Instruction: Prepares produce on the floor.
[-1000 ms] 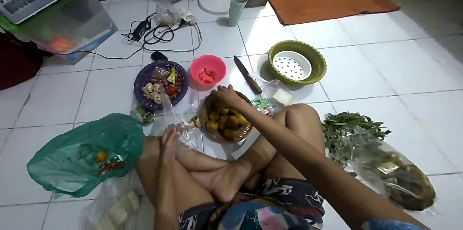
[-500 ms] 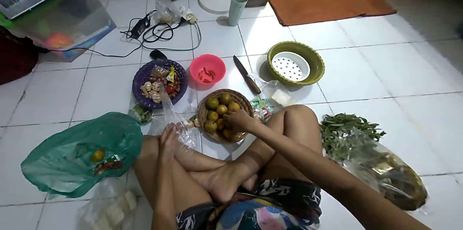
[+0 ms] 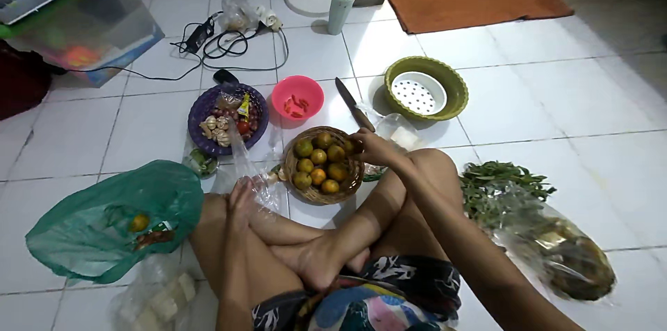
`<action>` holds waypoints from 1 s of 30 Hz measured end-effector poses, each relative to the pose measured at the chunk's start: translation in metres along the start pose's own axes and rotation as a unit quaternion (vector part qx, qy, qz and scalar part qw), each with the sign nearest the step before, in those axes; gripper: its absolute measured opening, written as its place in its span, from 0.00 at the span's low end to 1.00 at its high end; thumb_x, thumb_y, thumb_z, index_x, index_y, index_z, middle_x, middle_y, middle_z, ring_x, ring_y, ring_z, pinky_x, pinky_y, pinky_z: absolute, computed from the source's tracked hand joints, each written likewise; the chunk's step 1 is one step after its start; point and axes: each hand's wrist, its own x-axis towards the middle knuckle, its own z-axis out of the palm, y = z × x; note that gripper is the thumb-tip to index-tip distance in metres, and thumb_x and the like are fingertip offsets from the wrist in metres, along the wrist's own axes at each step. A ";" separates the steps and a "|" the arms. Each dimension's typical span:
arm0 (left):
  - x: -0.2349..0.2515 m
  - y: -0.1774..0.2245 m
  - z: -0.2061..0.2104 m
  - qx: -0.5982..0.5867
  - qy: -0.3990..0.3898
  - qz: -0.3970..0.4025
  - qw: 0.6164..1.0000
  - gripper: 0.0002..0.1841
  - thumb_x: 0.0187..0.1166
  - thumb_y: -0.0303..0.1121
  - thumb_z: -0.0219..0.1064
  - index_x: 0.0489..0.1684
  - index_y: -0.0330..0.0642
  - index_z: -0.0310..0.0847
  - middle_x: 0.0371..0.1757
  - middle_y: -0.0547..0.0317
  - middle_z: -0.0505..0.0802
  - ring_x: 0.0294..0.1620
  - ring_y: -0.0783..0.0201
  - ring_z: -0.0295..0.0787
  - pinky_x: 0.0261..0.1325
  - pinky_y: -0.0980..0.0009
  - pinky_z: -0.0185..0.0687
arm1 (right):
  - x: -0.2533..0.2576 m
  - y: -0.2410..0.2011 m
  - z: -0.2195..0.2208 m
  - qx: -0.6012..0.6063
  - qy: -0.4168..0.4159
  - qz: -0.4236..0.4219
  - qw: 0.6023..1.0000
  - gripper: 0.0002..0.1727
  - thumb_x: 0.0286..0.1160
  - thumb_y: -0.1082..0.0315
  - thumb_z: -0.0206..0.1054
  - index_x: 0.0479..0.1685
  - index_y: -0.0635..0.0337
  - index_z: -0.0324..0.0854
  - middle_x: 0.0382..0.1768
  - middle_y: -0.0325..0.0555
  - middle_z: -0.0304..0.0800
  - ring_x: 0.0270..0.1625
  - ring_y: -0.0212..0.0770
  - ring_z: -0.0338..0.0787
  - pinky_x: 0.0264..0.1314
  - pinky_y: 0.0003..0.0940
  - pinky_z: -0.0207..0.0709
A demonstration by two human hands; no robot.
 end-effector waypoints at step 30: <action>-0.002 -0.002 -0.004 0.006 0.002 0.005 1.000 0.16 0.88 0.25 0.42 0.68 0.28 0.65 0.54 0.59 0.92 0.52 0.71 0.91 0.62 0.72 0.85 | 0.024 0.044 0.048 0.202 0.083 0.183 0.959 0.23 0.86 0.76 0.56 0.79 0.70 0.71 0.71 0.76 0.78 0.75 0.69 0.79 0.78 0.61 0.68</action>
